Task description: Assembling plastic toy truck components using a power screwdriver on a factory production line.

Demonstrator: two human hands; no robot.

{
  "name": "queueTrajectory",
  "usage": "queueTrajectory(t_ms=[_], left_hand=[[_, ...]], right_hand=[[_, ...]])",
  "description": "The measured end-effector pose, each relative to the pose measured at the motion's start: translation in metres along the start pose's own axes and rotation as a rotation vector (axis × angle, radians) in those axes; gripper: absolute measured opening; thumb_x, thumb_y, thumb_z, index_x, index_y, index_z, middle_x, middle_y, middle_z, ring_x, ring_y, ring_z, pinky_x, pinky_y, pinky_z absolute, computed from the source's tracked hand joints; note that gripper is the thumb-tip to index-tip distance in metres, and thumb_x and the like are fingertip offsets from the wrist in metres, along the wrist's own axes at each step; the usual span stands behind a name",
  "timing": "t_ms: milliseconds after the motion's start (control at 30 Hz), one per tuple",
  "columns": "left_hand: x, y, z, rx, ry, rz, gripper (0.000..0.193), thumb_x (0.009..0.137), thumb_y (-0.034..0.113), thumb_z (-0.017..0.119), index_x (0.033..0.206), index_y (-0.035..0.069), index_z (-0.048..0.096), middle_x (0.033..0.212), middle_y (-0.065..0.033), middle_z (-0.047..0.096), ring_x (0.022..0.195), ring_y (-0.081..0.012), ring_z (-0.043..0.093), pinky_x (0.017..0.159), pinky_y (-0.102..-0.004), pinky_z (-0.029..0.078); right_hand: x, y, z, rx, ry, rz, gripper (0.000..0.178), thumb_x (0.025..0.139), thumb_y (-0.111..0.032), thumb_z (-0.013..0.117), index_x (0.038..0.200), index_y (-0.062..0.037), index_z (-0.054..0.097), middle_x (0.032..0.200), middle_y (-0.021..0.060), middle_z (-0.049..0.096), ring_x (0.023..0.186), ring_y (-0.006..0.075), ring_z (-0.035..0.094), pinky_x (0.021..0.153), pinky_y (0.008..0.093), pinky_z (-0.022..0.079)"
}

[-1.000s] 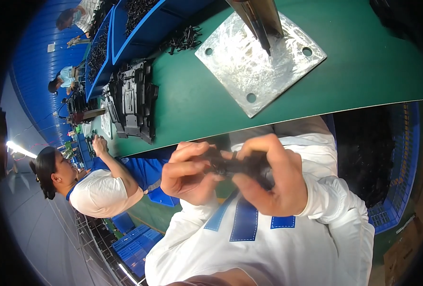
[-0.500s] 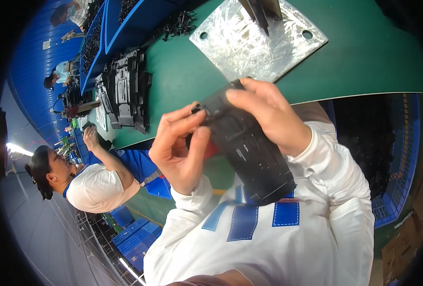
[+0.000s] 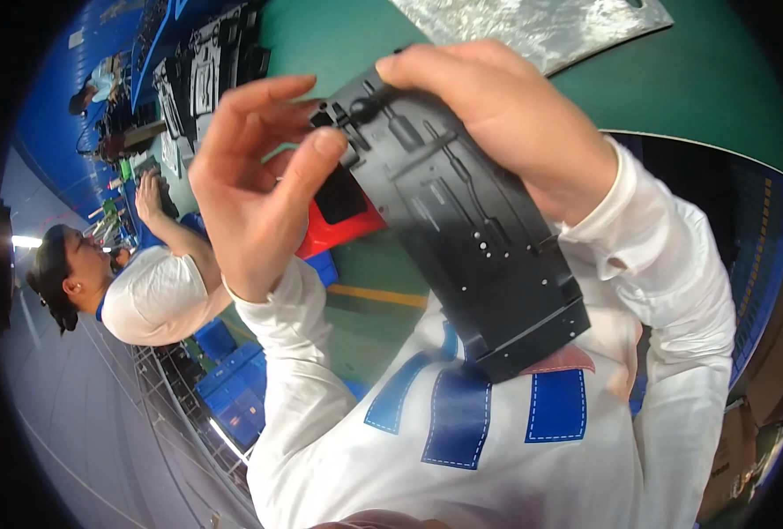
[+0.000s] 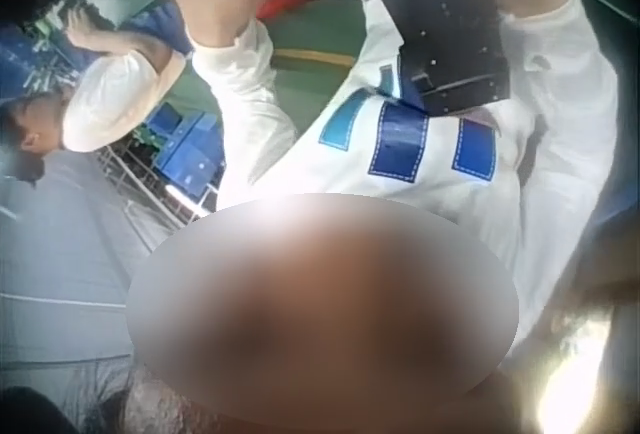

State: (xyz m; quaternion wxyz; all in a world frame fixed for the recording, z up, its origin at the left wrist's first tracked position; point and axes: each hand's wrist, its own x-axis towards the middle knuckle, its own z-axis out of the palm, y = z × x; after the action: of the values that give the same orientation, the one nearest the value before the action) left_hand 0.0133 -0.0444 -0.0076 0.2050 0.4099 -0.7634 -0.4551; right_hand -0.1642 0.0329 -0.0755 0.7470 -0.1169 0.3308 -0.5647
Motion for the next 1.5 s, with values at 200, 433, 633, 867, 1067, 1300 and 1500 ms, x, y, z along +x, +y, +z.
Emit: queueTrajectory(t_ms=[200,433,633,867,1067,1300,1500], left_hand=[[0.001,0.004,-0.016,0.038,-0.154,-0.087,0.031,0.083,0.005,0.074,0.111,-0.005,0.065,0.089,-0.0076,0.068,0.073,-0.0086,0.062,0.061,-0.0192,0.05],[-0.002,0.003,-0.019,-0.015,-0.259,-0.072,0.022,0.082,0.005,0.077,0.101,-0.005,0.07,0.081,-0.0085,0.07,0.062,-0.0073,0.059,0.056,-0.0187,0.048],[-0.007,0.007,-0.015,0.012,-0.285,-0.012,0.02,0.08,0.006,0.079,0.095,-0.004,0.071,0.079,-0.0079,0.071,0.058,-0.0063,0.059,0.053,-0.0177,0.047],[-0.008,0.016,-0.011,0.072,-0.33,-0.032,0.02,0.08,0.008,0.079,0.093,-0.004,0.07,0.081,-0.0089,0.071,0.061,-0.0065,0.062,0.051,-0.0168,0.048],[-0.014,0.016,-0.009,0.025,-0.368,-0.056,0.018,0.082,0.006,0.077,0.094,-0.005,0.068,0.091,-0.012,0.071,0.067,-0.0075,0.064,0.053,-0.0171,0.05],[-0.017,0.033,-0.009,0.314,-0.411,0.436,0.023,0.068,-0.002,0.081,0.087,-0.006,0.069,0.101,-0.0215,0.07,0.075,-0.019,0.068,0.065,-0.0278,0.055],[-0.028,0.018,-0.006,0.285,-0.53,0.791,0.024,0.061,0.0,0.078,0.083,-0.003,0.071,0.085,-0.0143,0.068,0.068,-0.0224,0.066,0.057,-0.0293,0.053]], right_hand=[[0.002,-0.003,0.015,0.005,0.051,0.111,0.023,0.092,-0.023,0.062,0.099,-0.0006,0.064,0.084,0.0084,0.071,0.066,0.0137,0.069,0.06,0.0238,0.058],[-0.016,-0.005,0.019,0.091,0.088,0.334,0.025,0.092,-0.024,0.062,0.098,0.0,0.065,0.084,0.0096,0.071,0.064,0.0146,0.07,0.059,0.0232,0.058],[-0.027,-0.006,0.018,0.109,0.095,0.393,0.026,0.092,-0.025,0.061,0.097,0.0,0.066,0.083,0.0094,0.072,0.064,0.0141,0.07,0.058,0.0227,0.058],[-0.036,-0.003,0.017,0.101,0.144,0.372,0.027,0.092,-0.026,0.06,0.098,-0.0009,0.066,0.084,0.009,0.072,0.063,0.0134,0.07,0.057,0.0221,0.058],[-0.043,-0.002,0.017,0.094,0.158,0.356,0.027,0.093,-0.027,0.059,0.098,-0.0011,0.066,0.082,0.0081,0.071,0.06,0.0122,0.068,0.054,0.022,0.056],[-0.056,0.002,0.016,-0.043,0.094,0.375,0.029,0.095,-0.024,0.053,0.099,0.0027,0.064,0.084,0.0089,0.07,0.062,0.0122,0.067,0.055,0.0241,0.056],[-0.071,0.013,0.02,-0.164,0.221,0.585,0.029,0.096,-0.021,0.049,0.097,0.005,0.063,0.082,0.0097,0.067,0.063,0.0139,0.066,0.058,0.0252,0.056]])
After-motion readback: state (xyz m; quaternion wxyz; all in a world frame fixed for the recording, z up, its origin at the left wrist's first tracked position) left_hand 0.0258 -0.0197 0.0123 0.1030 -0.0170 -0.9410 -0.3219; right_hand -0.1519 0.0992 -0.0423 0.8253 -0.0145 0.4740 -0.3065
